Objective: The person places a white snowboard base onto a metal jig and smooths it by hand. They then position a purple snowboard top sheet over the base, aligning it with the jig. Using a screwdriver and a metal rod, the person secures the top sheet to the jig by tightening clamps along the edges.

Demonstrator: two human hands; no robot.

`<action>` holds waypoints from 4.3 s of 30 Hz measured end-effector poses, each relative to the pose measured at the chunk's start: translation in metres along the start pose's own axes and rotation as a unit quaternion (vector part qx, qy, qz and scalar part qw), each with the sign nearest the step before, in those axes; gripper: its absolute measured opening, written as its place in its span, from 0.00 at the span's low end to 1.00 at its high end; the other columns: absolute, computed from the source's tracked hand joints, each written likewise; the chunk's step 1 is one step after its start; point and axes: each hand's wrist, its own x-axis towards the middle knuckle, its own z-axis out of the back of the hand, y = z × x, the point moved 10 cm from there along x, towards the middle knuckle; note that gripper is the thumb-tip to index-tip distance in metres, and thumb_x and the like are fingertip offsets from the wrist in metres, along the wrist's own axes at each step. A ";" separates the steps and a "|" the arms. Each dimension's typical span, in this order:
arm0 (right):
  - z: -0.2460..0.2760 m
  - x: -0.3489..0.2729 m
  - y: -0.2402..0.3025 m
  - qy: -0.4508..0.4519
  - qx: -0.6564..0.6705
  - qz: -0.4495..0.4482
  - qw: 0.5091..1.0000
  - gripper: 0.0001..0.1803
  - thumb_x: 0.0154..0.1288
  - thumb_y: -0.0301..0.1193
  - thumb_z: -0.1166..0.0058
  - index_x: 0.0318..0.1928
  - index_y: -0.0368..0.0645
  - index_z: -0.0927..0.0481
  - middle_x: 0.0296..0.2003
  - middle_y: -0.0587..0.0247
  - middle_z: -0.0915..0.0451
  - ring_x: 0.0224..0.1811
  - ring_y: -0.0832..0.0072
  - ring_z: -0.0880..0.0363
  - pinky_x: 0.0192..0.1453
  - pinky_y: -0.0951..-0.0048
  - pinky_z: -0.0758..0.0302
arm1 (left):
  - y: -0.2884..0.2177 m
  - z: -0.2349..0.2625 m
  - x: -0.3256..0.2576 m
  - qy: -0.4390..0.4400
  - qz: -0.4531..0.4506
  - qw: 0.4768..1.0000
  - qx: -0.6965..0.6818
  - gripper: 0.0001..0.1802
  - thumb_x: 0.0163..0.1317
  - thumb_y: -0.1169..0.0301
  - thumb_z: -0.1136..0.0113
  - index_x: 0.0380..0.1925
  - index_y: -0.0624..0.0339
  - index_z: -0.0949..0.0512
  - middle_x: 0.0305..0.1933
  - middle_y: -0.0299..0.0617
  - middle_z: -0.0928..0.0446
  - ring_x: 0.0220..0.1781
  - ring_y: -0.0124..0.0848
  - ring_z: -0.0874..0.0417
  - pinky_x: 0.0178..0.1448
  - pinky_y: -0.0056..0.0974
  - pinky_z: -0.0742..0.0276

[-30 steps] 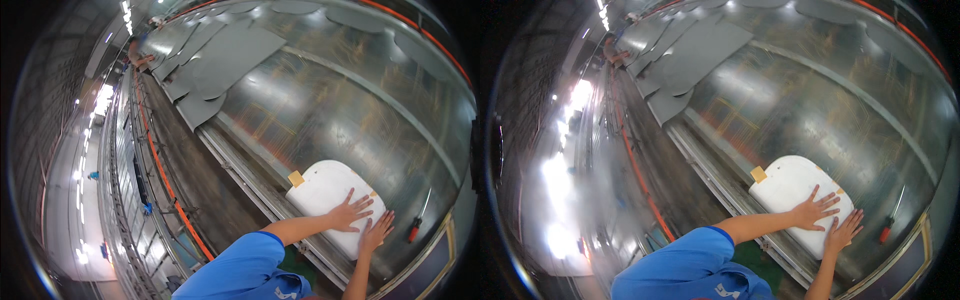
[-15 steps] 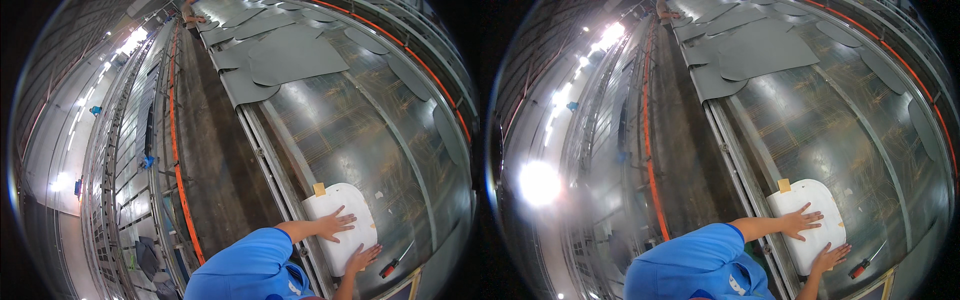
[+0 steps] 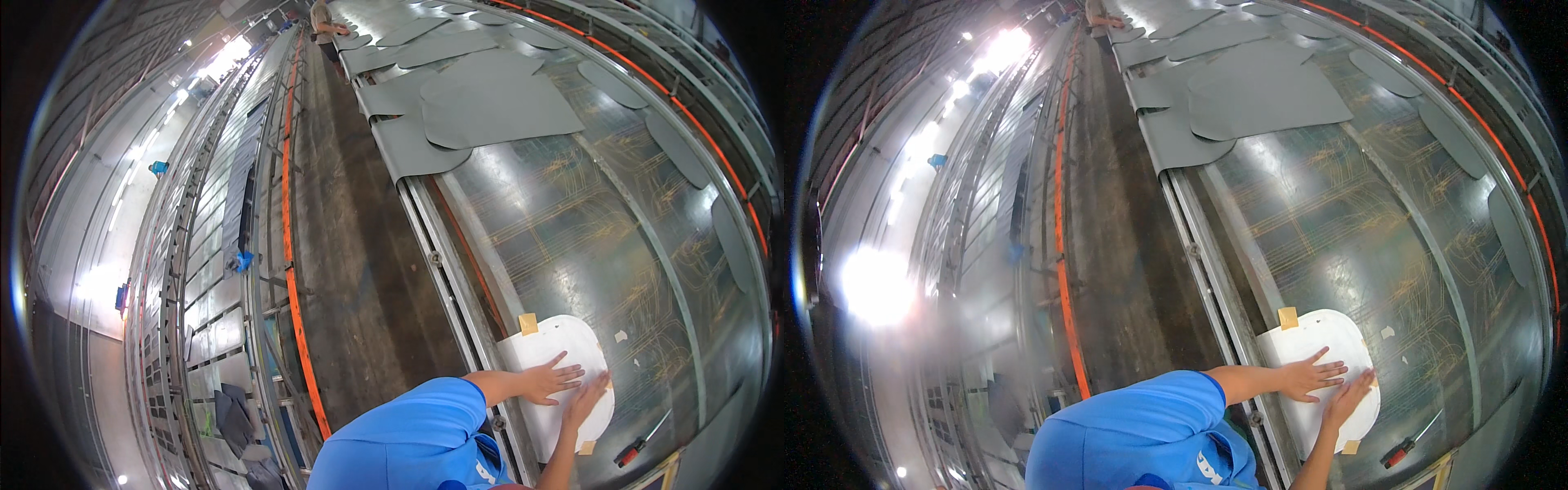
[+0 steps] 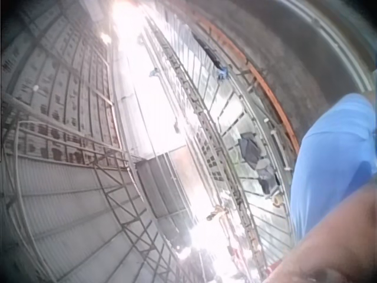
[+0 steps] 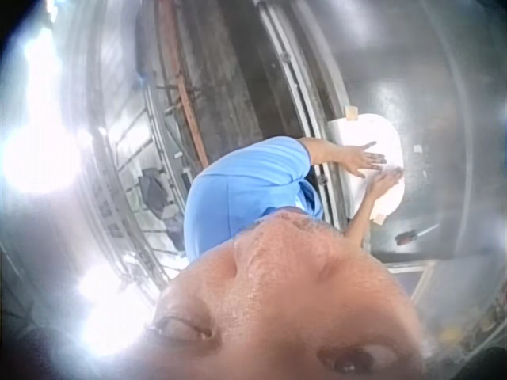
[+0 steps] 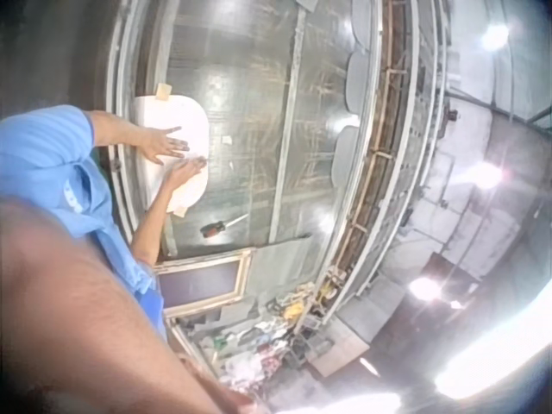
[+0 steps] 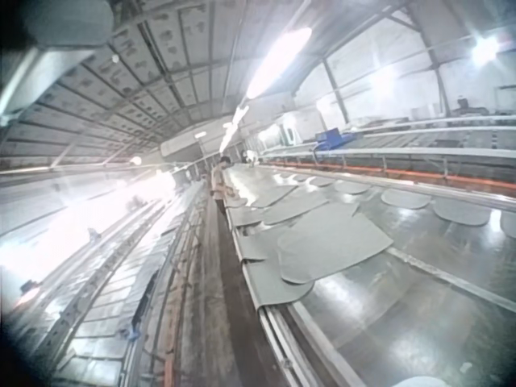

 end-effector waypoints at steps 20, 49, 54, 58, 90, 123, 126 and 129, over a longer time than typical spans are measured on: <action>-0.024 0.033 0.028 0.037 -0.120 0.060 0.990 0.38 0.80 0.48 0.60 0.80 0.38 0.45 0.82 0.49 0.50 0.86 0.55 0.57 0.86 0.46 0.65 | 0.017 -0.003 -0.006 0.043 0.103 0.990 -0.091 0.55 0.60 0.51 0.33 0.79 0.69 0.49 0.85 0.55 0.55 0.88 0.46 0.59 0.86 0.64 0.68; -0.013 0.043 0.064 0.073 -0.177 0.051 0.980 0.46 0.75 0.55 0.52 0.82 0.43 0.49 0.83 0.57 0.51 0.86 0.56 0.59 0.86 0.47 0.66 | 0.078 0.145 -0.155 -0.143 0.315 0.938 -0.029 0.19 0.65 0.62 0.36 0.52 0.59 0.20 0.49 0.51 0.20 0.55 0.52 0.20 0.58 0.53 0.24; -0.024 0.035 0.044 0.079 -0.183 0.037 0.979 0.47 0.73 0.58 0.50 0.81 0.43 0.45 0.83 0.58 0.50 0.86 0.56 0.60 0.86 0.45 0.67 | 0.082 0.136 -0.133 -0.084 0.303 0.949 -0.019 0.24 0.65 0.63 0.35 0.59 0.57 0.23 0.59 0.48 0.24 0.63 0.49 0.24 0.68 0.53 0.31; -0.025 0.034 0.048 0.089 -0.179 0.031 0.979 0.47 0.72 0.57 0.49 0.80 0.42 0.43 0.82 0.57 0.49 0.86 0.55 0.59 0.85 0.44 0.67 | 0.067 0.108 -0.116 -0.021 0.267 0.963 -0.016 0.33 0.66 0.58 0.36 0.68 0.60 0.29 0.73 0.52 0.33 0.77 0.50 0.34 0.77 0.58 0.41; -0.023 0.038 0.044 0.093 -0.137 0.004 0.986 0.48 0.69 0.59 0.45 0.80 0.46 0.41 0.82 0.58 0.48 0.86 0.51 0.58 0.84 0.37 0.65 | 0.107 0.058 -0.016 0.054 0.205 0.976 0.049 0.54 0.63 0.40 0.37 0.78 0.65 0.44 0.84 0.58 0.50 0.85 0.56 0.50 0.83 0.61 0.52; 0.022 -0.026 -0.013 0.020 -0.058 -0.077 0.995 0.53 0.68 0.63 0.47 0.80 0.41 0.46 0.83 0.54 0.54 0.86 0.57 0.59 0.85 0.39 0.65 | 0.051 0.017 0.042 0.157 -0.027 0.979 0.124 0.56 0.59 0.29 0.42 0.81 0.46 0.44 0.87 0.47 0.58 0.88 0.47 0.59 0.78 0.79 0.70; 0.040 -0.039 -0.027 -0.031 -0.086 -0.091 0.992 0.55 0.67 0.64 0.47 0.81 0.42 0.49 0.83 0.54 0.55 0.86 0.59 0.60 0.85 0.40 0.66 | 0.005 0.010 0.031 0.255 -0.093 0.958 0.097 0.66 0.52 0.27 0.38 0.80 0.60 0.47 0.87 0.46 0.57 0.88 0.41 0.59 0.78 0.81 0.73; 0.035 -0.054 0.035 0.049 -0.084 0.024 0.995 0.56 0.65 0.63 0.44 0.81 0.43 0.49 0.84 0.55 0.55 0.86 0.62 0.59 0.85 0.40 0.66 | 0.004 0.016 -0.011 0.253 -0.103 0.957 0.101 0.66 0.51 0.29 0.36 0.81 0.58 0.48 0.87 0.45 0.56 0.88 0.39 0.58 0.78 0.81 0.72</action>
